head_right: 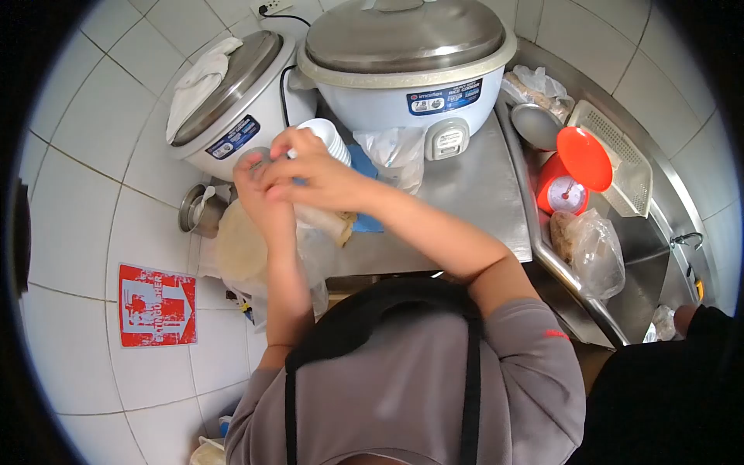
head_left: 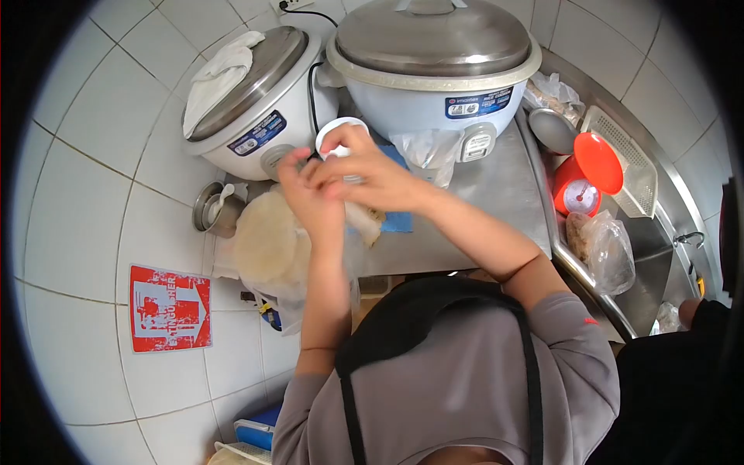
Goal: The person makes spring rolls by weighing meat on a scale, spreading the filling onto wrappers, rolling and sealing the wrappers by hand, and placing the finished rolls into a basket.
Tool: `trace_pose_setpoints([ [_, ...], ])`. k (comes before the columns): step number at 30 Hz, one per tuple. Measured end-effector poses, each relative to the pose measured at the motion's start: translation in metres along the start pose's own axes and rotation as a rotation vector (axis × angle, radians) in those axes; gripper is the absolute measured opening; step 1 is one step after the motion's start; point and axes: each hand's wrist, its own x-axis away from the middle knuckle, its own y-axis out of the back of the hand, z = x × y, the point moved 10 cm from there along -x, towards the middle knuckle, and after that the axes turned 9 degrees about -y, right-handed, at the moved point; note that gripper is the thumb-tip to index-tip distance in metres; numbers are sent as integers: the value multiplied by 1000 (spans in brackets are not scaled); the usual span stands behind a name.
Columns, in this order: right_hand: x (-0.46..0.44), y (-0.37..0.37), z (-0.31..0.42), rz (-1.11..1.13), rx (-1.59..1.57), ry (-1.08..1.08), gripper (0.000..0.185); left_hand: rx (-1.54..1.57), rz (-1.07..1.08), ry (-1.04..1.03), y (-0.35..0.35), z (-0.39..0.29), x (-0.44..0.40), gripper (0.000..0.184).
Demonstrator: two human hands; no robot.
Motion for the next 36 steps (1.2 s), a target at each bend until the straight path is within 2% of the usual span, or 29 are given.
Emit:
trace_pose_setpoints([
  [2,23,7,-37,-36,-403,-339,35,281,-20,283,-9,6,-8,29],
  [3,39,7,-56,-42,-597,-504,40,371,-42,295,-10,9,-9,29],
  [5,82,-11,-82,151,-469,-618,45,551,-75,327,-14,20,-6,30],
  [8,121,-7,-76,383,-292,-777,44,832,50,258,-31,31,15,32],
  [11,146,40,-72,358,-58,-851,37,880,2,306,-55,34,49,40],
  [12,159,55,-75,351,66,-854,36,1008,159,372,-68,47,72,46],
  [14,187,82,-80,354,315,-862,32,857,318,484,-90,74,116,44],
  [15,202,91,-84,357,340,-884,31,781,399,534,-103,82,136,43],
  [18,250,107,-100,389,435,-901,30,498,757,484,-141,81,181,36],
  [22,287,115,-108,399,675,-923,36,99,1008,-41,-165,67,209,31],
  [24,291,118,-101,361,716,-946,39,57,1080,-123,-169,70,222,31],
  [27,280,148,-93,100,686,-882,42,48,1093,-129,-166,76,236,33],
  [29,263,182,-101,-27,891,-828,41,29,1056,-140,-165,75,237,34],
  [31,252,222,-137,-115,995,-835,42,-27,1005,-198,-164,72,234,36],
  [33,251,267,-189,-184,1182,-934,52,-43,1032,-226,-164,71,235,36],
  [36,274,325,-244,-145,1343,-1352,69,-106,1060,-272,-159,74,239,37],
])
